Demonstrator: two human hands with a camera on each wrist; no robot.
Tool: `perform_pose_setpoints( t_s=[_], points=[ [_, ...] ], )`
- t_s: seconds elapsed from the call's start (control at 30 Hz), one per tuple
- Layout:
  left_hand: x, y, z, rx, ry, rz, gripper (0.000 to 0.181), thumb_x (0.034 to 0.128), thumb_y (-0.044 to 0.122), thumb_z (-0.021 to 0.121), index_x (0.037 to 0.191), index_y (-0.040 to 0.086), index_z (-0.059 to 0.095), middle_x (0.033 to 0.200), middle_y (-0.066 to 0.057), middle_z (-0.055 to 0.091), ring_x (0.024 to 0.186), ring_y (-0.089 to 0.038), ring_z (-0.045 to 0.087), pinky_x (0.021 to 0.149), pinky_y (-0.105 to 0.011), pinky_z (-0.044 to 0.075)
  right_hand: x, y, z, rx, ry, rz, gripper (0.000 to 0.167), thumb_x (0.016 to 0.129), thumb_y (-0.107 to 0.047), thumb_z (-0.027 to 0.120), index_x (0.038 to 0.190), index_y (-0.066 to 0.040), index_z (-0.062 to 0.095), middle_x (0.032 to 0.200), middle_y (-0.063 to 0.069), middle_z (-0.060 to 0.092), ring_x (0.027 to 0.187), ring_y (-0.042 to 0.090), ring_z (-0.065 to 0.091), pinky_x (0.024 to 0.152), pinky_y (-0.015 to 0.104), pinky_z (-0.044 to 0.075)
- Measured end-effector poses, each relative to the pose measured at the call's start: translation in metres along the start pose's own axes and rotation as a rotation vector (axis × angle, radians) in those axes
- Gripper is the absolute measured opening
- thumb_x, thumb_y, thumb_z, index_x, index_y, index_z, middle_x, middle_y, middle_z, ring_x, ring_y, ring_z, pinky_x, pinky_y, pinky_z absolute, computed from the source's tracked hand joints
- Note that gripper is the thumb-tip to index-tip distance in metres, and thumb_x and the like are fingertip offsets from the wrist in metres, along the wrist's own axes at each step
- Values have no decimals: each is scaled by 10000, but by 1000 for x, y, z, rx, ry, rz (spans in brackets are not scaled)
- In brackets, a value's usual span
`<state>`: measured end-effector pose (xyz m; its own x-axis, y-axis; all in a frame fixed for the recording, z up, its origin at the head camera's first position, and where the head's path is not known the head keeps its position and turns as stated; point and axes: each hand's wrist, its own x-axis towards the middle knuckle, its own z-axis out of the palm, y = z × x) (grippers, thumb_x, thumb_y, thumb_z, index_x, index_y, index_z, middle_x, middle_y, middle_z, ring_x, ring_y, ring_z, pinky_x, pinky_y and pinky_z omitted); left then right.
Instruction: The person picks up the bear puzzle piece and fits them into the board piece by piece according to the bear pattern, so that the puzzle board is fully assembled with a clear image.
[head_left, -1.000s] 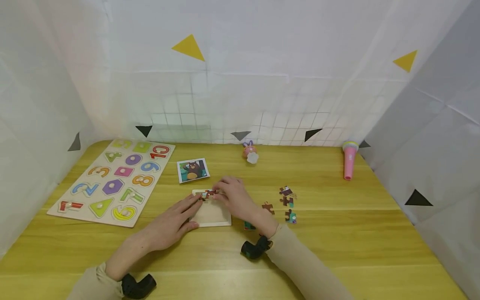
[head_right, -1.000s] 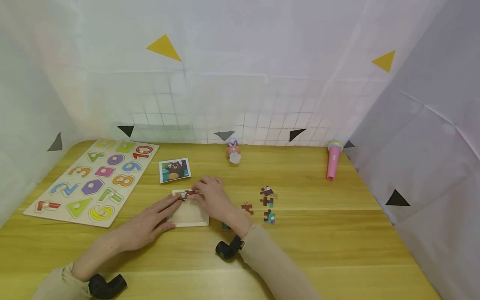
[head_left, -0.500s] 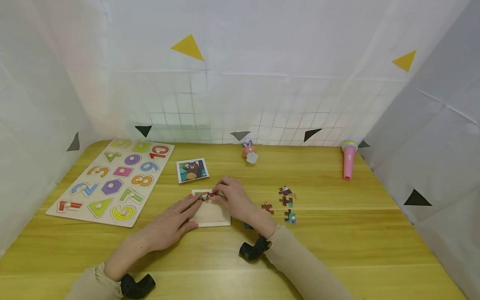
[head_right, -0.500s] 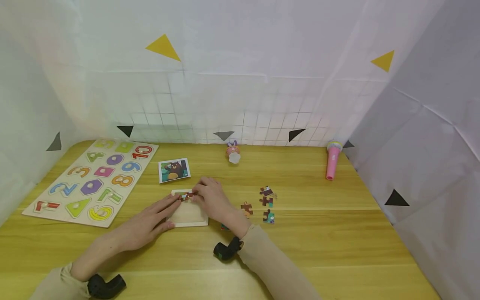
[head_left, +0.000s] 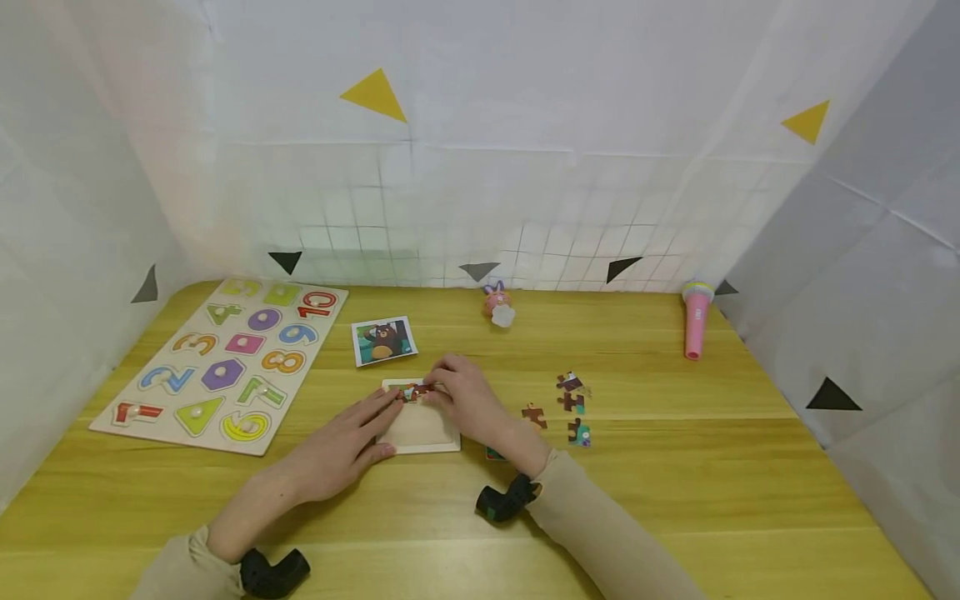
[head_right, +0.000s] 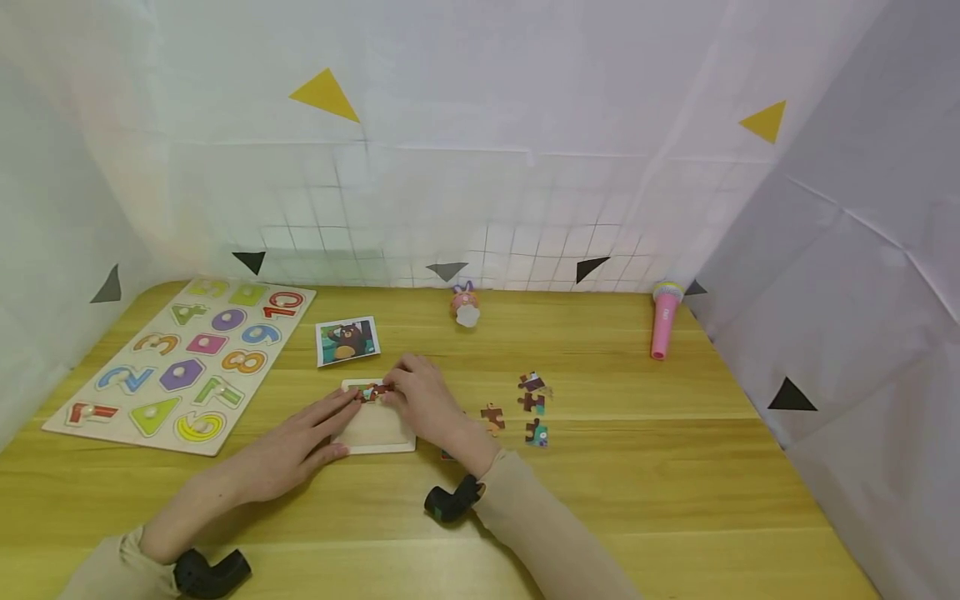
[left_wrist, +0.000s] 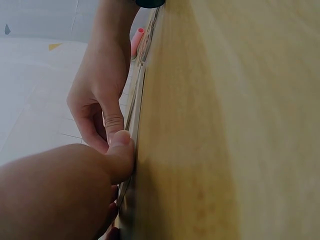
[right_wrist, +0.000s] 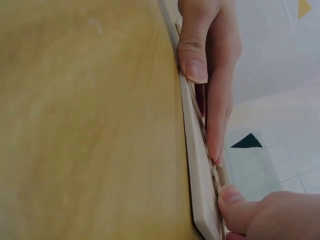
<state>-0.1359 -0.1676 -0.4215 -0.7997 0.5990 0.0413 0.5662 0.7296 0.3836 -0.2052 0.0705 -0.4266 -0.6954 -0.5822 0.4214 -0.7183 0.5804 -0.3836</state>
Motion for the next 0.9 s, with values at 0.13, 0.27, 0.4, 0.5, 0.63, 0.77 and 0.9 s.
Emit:
perform_pose_setpoints(
  t_s=[0.13, 0.27, 0.4, 0.5, 0.63, 0.77, 0.9],
  points=[
    [0, 0, 0, -3, -4, -11, 627, 1046, 359, 511, 1579, 103, 301, 1660, -83, 224, 1524, -319, 207, 1184, -519, 307, -1, 0, 0, -8, -2, -1, 170, 896, -164, 740, 1019, -46, 732, 1033, 91, 625, 944, 234, 583, 824, 363, 512],
    [1, 1, 0, -6, 6, -12, 621, 1040, 344, 529, 1571, 95, 323, 1651, -90, 250, 1515, -323, 236, 1180, -528, 313, -1, 1, 2, -6, -6, 6, 173, 901, -167, 736, 1026, -48, 733, 1036, 89, 621, 944, 230, 575, 820, 363, 509],
    [5, 2, 0, 11, 13, -13, 632, 1028, 329, 556, 1563, 73, 336, 1630, -114, 295, 1499, -337, 275, 1190, -538, 294, -1, 2, 2, -3, -14, 19, 178, 913, -177, 726, 1042, -55, 739, 1046, 79, 618, 952, 226, 569, 819, 361, 505],
    [8, 4, -1, 20, 10, -31, 655, 1015, 315, 580, 1564, 61, 327, 1611, -139, 326, 1488, -355, 295, 1204, -552, 255, 0, 1, 2, -4, -20, 27, 187, 917, -185, 726, 1051, -57, 744, 1055, 75, 617, 959, 227, 567, 822, 365, 504],
    [12, 7, -2, 33, 7, -68, 680, 993, 292, 610, 1562, 51, 327, 1564, -153, 389, 1444, -368, 356, 1189, -554, 284, 0, 0, 2, -15, -30, 42, 194, 924, -190, 725, 1062, -58, 753, 1072, 76, 617, 970, 227, 563, 828, 364, 502],
    [17, 9, -3, 96, 17, -66, 680, 963, 274, 630, 1546, 46, 364, 1465, -113, 468, 1267, -277, 450, 1091, -474, 415, 0, -1, 1, -23, -36, 48, 198, 930, -194, 720, 1064, -54, 761, 1073, 82, 617, 973, 229, 562, 832, 358, 501],
    [20, 10, -3, 148, 23, -48, 679, 943, 251, 643, 1535, 39, 384, 1412, -103, 486, 1156, -238, 443, 1014, -436, 448, 1, -1, 0, -14, -39, 47, 188, 930, -188, 722, 1051, -52, 766, 1064, 83, 616, 972, 229, 561, 835, 355, 502]
  ],
)
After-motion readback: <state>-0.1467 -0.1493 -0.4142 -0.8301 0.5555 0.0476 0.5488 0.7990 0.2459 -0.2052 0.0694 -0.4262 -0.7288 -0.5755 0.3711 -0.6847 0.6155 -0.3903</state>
